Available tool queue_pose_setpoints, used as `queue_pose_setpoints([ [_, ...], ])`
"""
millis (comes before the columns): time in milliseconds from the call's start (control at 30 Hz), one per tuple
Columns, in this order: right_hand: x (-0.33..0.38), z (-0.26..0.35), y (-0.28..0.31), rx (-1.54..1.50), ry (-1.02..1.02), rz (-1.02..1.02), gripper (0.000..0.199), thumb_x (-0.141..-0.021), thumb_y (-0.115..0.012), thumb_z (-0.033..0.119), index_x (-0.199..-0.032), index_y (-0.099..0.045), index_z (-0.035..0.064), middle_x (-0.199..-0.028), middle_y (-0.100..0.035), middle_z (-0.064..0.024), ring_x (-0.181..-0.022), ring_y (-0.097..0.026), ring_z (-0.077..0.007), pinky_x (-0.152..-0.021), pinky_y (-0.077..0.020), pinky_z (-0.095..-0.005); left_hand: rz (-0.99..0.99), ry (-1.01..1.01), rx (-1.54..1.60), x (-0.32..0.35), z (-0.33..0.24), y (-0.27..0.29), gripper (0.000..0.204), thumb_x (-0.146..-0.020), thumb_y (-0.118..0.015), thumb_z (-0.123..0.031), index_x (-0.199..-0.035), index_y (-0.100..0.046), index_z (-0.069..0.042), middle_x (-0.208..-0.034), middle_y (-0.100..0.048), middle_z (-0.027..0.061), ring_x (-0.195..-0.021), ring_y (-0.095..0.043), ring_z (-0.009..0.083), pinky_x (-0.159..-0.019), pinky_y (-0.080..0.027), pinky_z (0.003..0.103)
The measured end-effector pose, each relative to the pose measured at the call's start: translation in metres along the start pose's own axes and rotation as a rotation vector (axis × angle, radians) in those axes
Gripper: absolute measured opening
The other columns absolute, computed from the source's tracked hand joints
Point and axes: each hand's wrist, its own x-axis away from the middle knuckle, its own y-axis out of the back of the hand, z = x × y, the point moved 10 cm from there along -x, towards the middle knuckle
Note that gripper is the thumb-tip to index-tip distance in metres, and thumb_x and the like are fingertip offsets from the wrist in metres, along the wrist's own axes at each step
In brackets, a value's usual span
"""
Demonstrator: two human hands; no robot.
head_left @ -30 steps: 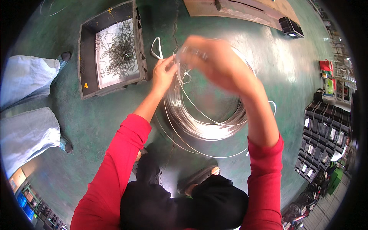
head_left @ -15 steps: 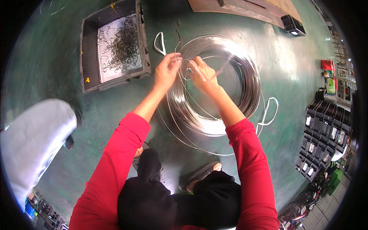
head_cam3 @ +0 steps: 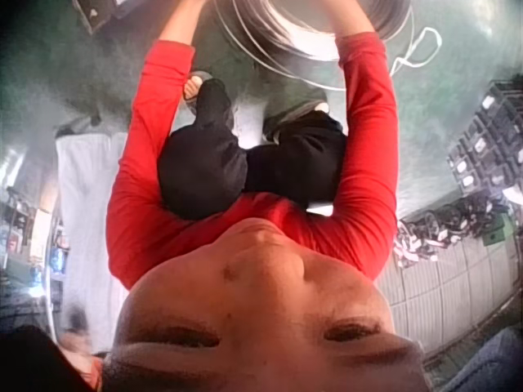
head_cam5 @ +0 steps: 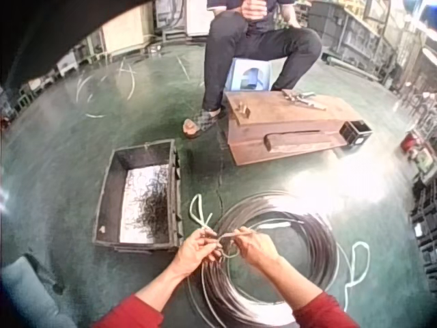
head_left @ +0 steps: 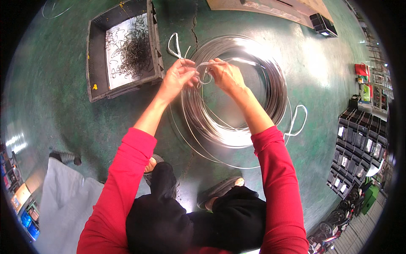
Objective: The person sits at a table and handles small metal wire pieces, then moves to the floor to uncoil a large metal wire coil and tie it with a white strap. The person then sits on a stool and uses pliers to cut and bend small metal pieces from a tray.
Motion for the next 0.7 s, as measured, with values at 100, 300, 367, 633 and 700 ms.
queue_pose_setpoints([
  [100,0.004,0.004,0.003,-0.007,0.065,0.085,0.011,-0.085,-0.06,0.017,-0.092,-0.059,0.009,-0.09,-0.063,-0.0081,-0.083,-0.065,-0.0295,-0.068,-0.0526,-0.0408,-0.079,0.035,-0.008,0.0,0.006,0.009,0.028,-0.095,-0.056,-0.009,-0.121,-0.049,-0.004,-0.101,-0.066,0.0097,-0.086,-0.066,0.0143,-0.068,-0.052,0.024],
  [300,0.011,-0.006,0.019,-0.137,-0.066,-0.016,0.016,-0.08,-0.067,0.02,-0.089,-0.059,0.0097,-0.088,-0.064,-0.0062,-0.084,-0.065,-0.0275,-0.067,-0.0526,-0.04,-0.173,-0.001,-0.211,-0.006,0.008,0.016,0.032,-0.088,-0.066,-0.013,-0.117,-0.056,-0.005,-0.092,-0.07,0.0055,-0.082,-0.065,0.0099,-0.068,-0.049,0.024],
  [367,0.011,0.0,0.021,-0.097,-0.033,-0.07,0.017,-0.078,-0.069,0.02,-0.087,-0.06,0.0101,-0.087,-0.063,-0.0051,-0.083,-0.064,-0.0256,-0.066,-0.0528,-0.0394,-0.2,-0.033,-0.337,-0.014,0.005,0.017,0.033,-0.085,-0.068,-0.014,-0.115,-0.059,-0.006,-0.089,-0.071,0.0052,-0.08,-0.064,0.0088,-0.069,-0.049,0.024],
  [633,0.02,0.027,0.012,-0.126,0.053,-0.117,0.015,-0.075,-0.07,0.019,-0.084,-0.062,0.011,-0.089,-0.061,-0.0033,-0.086,-0.063,-0.0238,-0.067,-0.0528,-0.0383,-0.177,0.155,-0.36,-0.04,0.019,0.012,0.028,-0.081,-0.069,-0.012,-0.108,-0.064,-0.007,-0.077,-0.069,0.0034,-0.063,-0.063,0.0078,-0.054,-0.051,0.024],
  [700,0.017,0.022,0.009,-0.183,-0.004,-0.109,0.015,-0.072,-0.072,0.019,-0.081,-0.063,0.0109,-0.091,-0.062,-0.0039,-0.088,-0.064,-0.0247,-0.068,-0.0526,-0.0384,-0.186,0.173,-0.381,-0.039,0.019,0.012,0.025,-0.08,-0.07,-0.012,-0.104,-0.066,-0.006,-0.076,-0.069,0.0035,-0.062,-0.064,0.0084,-0.054,-0.052,0.025],
])
